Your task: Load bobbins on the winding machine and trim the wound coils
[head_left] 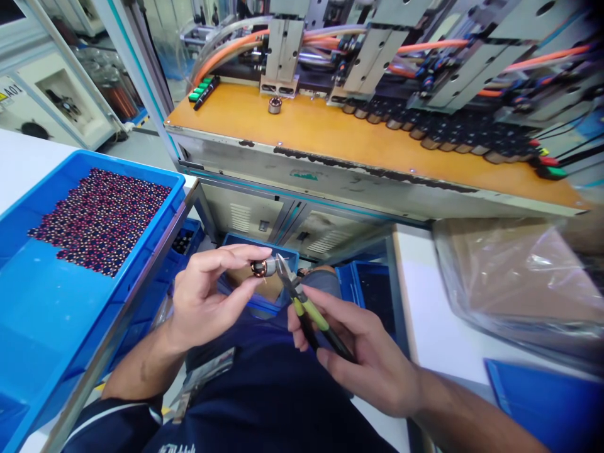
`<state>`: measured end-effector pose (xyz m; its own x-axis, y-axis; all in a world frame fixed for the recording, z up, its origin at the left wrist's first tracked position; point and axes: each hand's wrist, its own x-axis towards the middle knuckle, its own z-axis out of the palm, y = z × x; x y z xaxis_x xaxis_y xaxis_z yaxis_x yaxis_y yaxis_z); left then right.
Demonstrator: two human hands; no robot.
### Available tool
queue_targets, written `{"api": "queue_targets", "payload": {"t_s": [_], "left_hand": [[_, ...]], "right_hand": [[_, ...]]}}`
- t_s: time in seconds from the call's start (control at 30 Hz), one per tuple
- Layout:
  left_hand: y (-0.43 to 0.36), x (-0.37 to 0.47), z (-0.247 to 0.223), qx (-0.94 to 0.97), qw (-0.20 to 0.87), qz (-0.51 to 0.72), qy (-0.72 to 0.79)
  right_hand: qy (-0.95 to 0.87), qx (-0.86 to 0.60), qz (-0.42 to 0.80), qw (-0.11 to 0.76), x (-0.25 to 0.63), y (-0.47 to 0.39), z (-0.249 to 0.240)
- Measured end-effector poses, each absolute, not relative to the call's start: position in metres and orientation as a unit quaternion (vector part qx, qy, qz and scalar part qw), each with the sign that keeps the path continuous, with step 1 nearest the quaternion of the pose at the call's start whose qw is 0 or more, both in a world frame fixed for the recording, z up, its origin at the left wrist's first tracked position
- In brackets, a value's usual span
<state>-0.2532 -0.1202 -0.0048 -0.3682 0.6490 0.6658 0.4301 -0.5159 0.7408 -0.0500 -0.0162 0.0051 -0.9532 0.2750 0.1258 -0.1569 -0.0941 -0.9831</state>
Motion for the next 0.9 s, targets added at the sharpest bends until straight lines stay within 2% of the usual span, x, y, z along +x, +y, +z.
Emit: {"api": "queue_targets", "payload": {"t_s": [0.37, 0.5, 0.6, 0.7, 0.77, 0.83, 0.9], "left_hand": [[-0.121, -0.254, -0.009, 0.547, 0.081, 0.657, 0.513], [-0.120, -0.252, -0.007, 0.516, 0.113, 0.692, 0.492], [-0.117, -0.254, -0.004, 0.439, 0.240, 0.745, 0.441], [-0.115, -0.257, -0.003, 0.350, 0.390, 0.769, 0.366], [-0.114, -0.257, -0.004, 0.304, 0.446, 0.772, 0.336], [-0.115, -0.256, -0.005, 0.275, 0.480, 0.771, 0.314], [-0.117, -0.254, -0.007, 0.259, 0.502, 0.771, 0.295]], "right_hand": [[-0.707, -0.080, 0.680, 0.176, -0.052, -0.013, -0.001], [-0.742, -0.098, 0.637, 0.184, -0.053, -0.005, 0.001], [-0.827, -0.097, 0.514, 0.205, -0.057, 0.013, 0.012], [-0.910, -0.111, 0.302, 0.262, -0.074, 0.054, 0.031], [-0.927, -0.154, 0.184, 0.289, -0.094, 0.091, 0.046], [-0.935, -0.230, 0.115, 0.244, -0.118, 0.130, 0.059], [-0.936, -0.276, 0.104, 0.195, -0.141, 0.163, 0.065]]}}
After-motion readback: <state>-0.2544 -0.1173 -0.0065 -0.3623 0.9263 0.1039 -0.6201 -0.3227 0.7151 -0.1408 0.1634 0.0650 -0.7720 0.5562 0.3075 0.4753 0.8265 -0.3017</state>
